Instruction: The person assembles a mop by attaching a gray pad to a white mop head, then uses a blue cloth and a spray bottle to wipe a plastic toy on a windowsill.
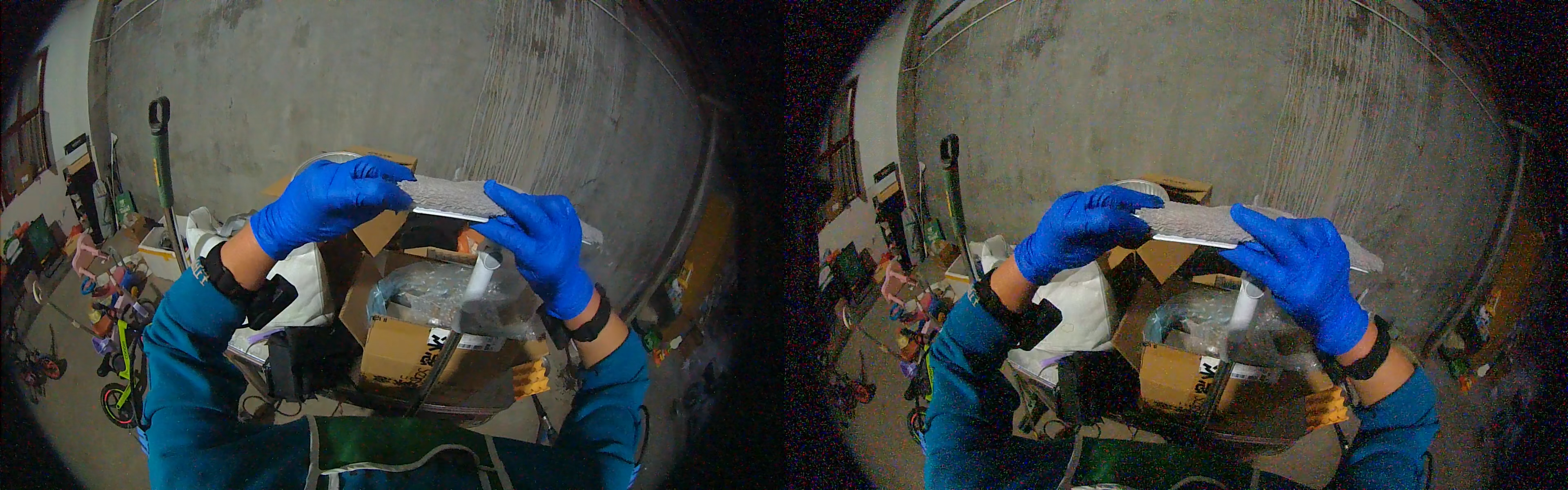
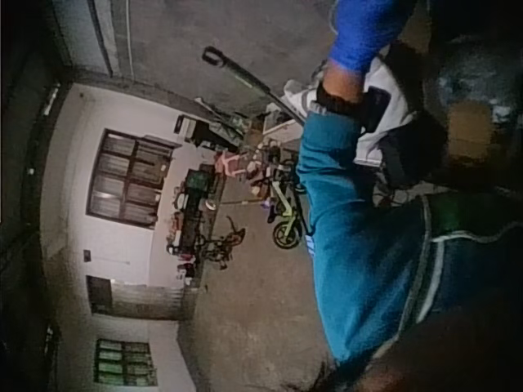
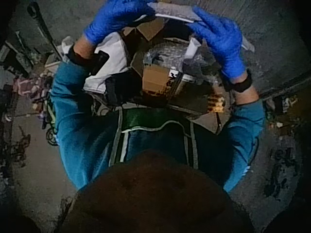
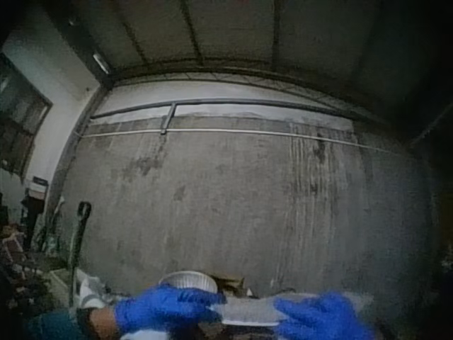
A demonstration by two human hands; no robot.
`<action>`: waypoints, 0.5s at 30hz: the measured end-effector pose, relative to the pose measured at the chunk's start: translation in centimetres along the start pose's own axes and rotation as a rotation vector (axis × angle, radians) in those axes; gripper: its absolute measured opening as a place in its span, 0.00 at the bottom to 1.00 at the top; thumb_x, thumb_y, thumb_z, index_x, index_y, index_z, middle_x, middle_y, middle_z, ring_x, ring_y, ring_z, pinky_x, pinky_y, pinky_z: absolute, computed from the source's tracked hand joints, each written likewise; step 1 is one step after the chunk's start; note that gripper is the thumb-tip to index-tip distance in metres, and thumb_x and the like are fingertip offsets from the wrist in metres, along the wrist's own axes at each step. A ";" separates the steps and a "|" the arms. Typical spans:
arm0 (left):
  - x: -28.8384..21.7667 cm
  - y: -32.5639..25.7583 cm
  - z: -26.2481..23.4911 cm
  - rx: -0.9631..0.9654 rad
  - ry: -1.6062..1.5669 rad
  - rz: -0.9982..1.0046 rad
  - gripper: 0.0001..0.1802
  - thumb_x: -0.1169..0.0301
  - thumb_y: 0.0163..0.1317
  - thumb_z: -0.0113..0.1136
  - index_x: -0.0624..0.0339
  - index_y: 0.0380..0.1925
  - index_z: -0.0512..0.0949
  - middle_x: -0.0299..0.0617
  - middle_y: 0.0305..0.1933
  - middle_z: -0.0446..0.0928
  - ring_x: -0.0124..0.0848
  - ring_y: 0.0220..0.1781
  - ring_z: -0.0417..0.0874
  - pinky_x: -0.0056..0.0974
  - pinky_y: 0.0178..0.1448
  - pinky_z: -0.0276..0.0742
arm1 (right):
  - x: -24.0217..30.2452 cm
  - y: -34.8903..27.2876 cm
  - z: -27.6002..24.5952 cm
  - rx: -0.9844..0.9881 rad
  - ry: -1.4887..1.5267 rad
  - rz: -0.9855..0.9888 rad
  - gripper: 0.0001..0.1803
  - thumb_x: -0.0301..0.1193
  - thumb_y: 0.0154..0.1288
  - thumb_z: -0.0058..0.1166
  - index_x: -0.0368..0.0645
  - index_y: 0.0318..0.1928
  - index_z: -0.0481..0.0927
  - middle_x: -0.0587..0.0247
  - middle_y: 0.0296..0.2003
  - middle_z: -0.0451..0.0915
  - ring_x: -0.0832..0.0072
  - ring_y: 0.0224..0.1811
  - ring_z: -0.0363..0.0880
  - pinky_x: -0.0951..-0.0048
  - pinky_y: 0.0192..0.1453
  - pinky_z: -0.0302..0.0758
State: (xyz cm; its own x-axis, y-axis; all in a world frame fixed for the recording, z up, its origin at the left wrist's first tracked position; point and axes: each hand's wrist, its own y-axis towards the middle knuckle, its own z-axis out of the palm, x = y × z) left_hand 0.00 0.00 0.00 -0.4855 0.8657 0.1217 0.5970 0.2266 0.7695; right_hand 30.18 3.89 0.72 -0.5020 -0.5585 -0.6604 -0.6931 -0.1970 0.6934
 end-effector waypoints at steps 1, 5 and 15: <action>-0.1 0.0 0.1 -0.007 0.003 0.004 0.14 0.77 0.56 0.60 0.47 0.42 0.79 0.43 0.51 0.77 0.40 0.47 0.80 0.36 0.47 0.78 | 0.1 0.1 0.0 -0.027 0.001 -0.007 0.22 0.39 0.52 0.62 0.52 0.49 0.80 0.70 0.26 0.79 0.70 0.26 0.76 0.67 0.30 0.67; -0.7 0.1 -0.2 0.000 0.056 0.013 0.11 0.74 0.51 0.65 0.55 0.36 0.80 0.48 0.53 0.76 0.41 0.46 0.82 0.37 0.46 0.78 | 1.1 0.1 0.1 -0.033 0.016 0.067 0.21 0.39 0.51 0.63 0.51 0.48 0.81 0.68 0.25 0.79 0.70 0.25 0.76 0.68 0.31 0.68; -0.2 -0.2 3.5 -0.255 0.135 -0.114 0.19 0.69 0.48 0.72 0.58 0.39 0.75 0.47 0.48 0.78 0.40 0.44 0.82 0.37 0.47 0.77 | 0.9 0.0 0.1 -0.011 -0.005 0.051 0.21 0.39 0.52 0.62 0.55 0.49 0.80 0.69 0.36 0.82 0.67 0.32 0.78 0.66 0.36 0.69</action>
State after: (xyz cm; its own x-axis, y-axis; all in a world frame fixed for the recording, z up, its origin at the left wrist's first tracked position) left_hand 2.25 1.33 -2.37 -0.6310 0.7701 0.0942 0.3625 0.1853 0.9134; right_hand 29.66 3.49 0.08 -0.5393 -0.5643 -0.6251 -0.6607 -0.1768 0.7295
